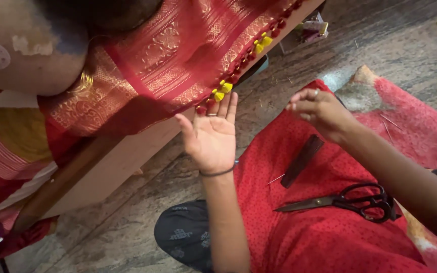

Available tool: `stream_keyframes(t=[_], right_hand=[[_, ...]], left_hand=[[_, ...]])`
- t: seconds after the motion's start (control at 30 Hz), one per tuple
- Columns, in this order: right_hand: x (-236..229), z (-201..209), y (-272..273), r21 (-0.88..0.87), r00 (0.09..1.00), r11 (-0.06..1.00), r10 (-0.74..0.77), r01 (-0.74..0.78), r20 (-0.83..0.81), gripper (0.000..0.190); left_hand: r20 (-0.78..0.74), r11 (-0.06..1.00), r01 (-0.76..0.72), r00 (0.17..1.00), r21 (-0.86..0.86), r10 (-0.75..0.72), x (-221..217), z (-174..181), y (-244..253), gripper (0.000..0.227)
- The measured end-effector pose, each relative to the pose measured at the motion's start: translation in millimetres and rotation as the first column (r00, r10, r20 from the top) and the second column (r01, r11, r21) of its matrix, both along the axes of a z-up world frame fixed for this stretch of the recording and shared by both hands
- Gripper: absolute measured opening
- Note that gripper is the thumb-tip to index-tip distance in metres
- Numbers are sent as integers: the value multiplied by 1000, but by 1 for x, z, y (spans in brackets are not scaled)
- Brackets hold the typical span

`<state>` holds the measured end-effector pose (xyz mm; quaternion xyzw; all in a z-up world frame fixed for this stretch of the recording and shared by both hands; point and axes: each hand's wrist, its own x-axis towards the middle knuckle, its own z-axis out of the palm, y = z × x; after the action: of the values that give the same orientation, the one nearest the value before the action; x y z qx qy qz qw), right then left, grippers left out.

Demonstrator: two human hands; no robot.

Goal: The recorder is creating decorative tassels for a red and gold textile, likely a saree.

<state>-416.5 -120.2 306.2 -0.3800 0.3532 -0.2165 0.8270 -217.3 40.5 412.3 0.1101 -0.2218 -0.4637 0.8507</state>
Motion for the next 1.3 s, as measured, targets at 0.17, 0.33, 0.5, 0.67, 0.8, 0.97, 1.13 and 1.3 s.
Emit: stream_keyframes(t=[0.17,0.33,0.5,0.67,0.8,0.97,1.13,1.3], right_hand=[[49,62,-1,-55,996,996,71,-68,48,26],[87,83,10,34,938,989,127,-145,321,34],[108,105,34,71,815,970,152,-230,560,36],[121,89,43,3,874,995,88,-101,477,38],[105,86,38,15,922,999,37,-47,384,35],[63,46,20,79,989,996,21,-33,150,29],[3,-29,28,118,999,993,-7,1,52,22],[-55,-58,43,108,988,994,-3,20,-152,18]], left_hand=[[-15,968,-166,985,186,172,-6,-4,13,59],[230,864,-386,918,324,324,-11,-4,8,30],[290,804,-456,885,382,364,0,-24,-4,17],[370,760,-535,835,369,408,6,-19,-7,16],[397,779,-545,819,309,415,5,-14,-2,20],[-43,997,-63,997,-36,61,-3,7,9,35],[125,934,-221,973,281,193,3,-9,-8,35],[294,867,-355,920,350,258,10,-35,-28,25]])
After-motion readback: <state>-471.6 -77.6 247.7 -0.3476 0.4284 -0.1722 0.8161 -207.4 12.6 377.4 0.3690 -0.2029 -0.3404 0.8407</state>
